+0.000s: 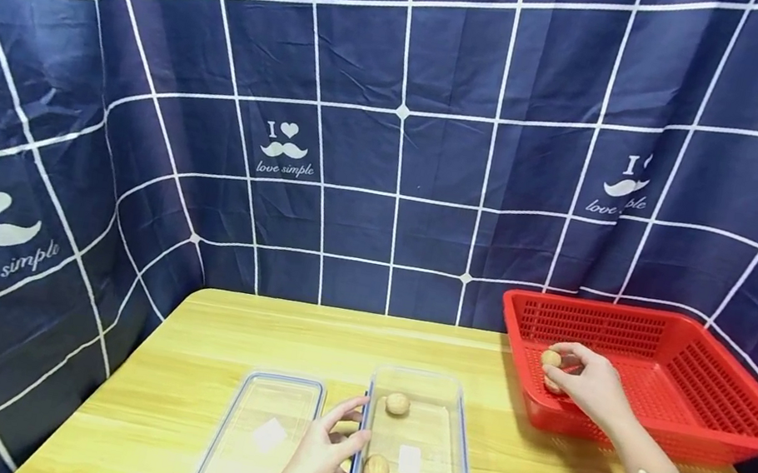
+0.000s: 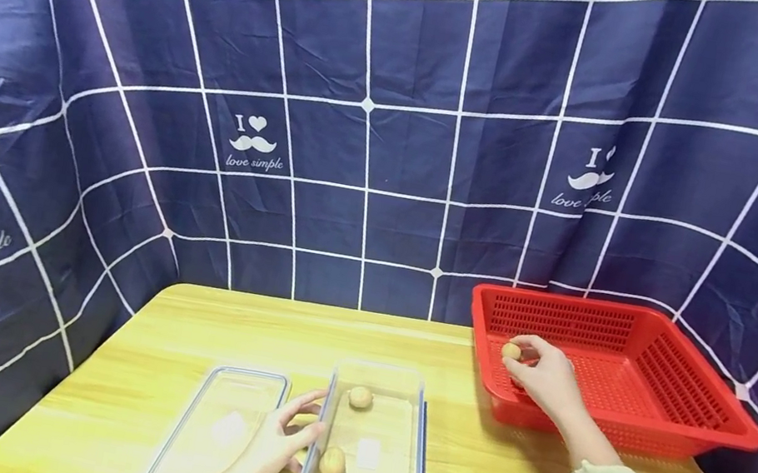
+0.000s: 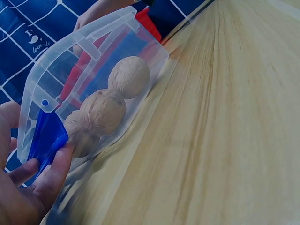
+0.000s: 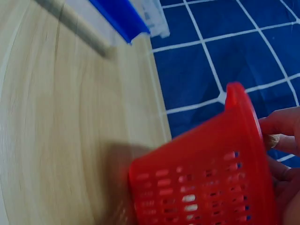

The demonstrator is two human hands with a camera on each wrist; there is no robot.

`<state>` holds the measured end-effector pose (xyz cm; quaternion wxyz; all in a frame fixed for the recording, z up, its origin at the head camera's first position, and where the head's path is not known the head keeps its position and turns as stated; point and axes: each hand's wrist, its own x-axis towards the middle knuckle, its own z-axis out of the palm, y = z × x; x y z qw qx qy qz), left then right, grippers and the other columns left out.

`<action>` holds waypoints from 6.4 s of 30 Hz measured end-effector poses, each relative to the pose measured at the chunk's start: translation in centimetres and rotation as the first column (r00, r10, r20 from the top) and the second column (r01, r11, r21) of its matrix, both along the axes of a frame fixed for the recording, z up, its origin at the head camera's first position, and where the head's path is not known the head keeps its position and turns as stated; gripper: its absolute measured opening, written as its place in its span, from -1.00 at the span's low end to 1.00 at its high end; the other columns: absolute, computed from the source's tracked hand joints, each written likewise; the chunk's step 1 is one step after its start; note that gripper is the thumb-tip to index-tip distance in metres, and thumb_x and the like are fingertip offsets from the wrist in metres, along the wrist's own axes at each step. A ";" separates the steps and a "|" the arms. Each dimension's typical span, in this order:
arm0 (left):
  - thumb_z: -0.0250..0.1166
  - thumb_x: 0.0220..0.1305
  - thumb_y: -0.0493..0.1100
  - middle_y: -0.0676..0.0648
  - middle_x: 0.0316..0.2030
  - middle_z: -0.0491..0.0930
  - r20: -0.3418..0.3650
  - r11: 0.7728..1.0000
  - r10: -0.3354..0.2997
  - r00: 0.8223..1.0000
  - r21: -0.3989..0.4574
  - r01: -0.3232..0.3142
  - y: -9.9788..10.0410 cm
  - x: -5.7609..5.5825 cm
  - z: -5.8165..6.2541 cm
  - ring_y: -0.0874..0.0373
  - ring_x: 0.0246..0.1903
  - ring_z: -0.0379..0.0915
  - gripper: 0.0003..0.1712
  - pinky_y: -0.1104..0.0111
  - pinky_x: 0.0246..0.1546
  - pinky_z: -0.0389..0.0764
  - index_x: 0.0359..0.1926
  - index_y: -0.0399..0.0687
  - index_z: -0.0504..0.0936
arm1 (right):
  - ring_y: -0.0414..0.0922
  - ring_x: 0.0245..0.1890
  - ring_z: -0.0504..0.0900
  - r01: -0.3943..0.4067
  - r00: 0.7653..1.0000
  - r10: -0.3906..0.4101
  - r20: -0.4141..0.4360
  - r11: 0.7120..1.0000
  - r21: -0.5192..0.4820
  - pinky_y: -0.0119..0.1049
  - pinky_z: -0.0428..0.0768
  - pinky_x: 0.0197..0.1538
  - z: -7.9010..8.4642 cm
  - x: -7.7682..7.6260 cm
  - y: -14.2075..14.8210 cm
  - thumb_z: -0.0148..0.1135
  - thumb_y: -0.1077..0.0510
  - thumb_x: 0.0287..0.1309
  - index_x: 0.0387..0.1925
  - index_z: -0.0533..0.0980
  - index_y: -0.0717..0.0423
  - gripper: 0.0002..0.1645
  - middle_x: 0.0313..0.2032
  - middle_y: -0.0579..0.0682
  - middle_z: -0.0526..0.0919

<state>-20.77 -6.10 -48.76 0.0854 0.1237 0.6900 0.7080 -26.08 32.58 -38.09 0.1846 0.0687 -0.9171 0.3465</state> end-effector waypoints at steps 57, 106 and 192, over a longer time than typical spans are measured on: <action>0.25 0.23 -0.08 -0.22 0.11 0.29 -0.051 1.000 -0.019 0.999 0.007 0.019 0.1 0.0 -0.1 0.25 -0.46 0.41 -0.37 0.30 -0.66 0.66 0.30 -0.03 0.30 | -0.01 -0.38 0.62 -0.024 0.998 0.028 -0.061 0.997 0.076 -0.12 0.57 -0.29 1.1 0.5 -4.8 0.31 0.12 0.09 -0.07 0.51 0.24 -0.61 -0.36 0.09 0.65; 0.26 0.22 -0.14 -0.17 0.09 0.31 -0.019 1.000 0.004 1.000 0.031 -0.004 0.4 0.0 -0.2 0.23 -0.47 0.38 -0.39 0.37 -0.71 0.63 0.29 0.00 0.32 | -0.27 -0.58 0.47 -0.284 0.957 0.285 -0.048 0.958 0.030 -0.44 0.48 -0.56 -2.6 0.5 -14.7 0.33 0.30 -0.04 -0.18 0.55 0.21 -0.70 -0.51 -0.09 0.59; 0.28 0.20 -0.06 -0.16 0.07 0.30 -0.012 1.000 0.005 1.000 0.011 -0.005 0.3 -0.1 -0.5 0.24 -0.44 0.39 -0.39 0.39 -0.70 0.62 0.27 0.05 0.35 | -0.23 -0.50 0.36 -0.396 0.918 0.377 0.125 0.842 0.366 -0.37 0.39 -0.51 -6.3 -0.1 -18.3 0.43 0.17 -0.14 -0.24 0.60 0.06 -0.68 -0.43 -0.17 0.43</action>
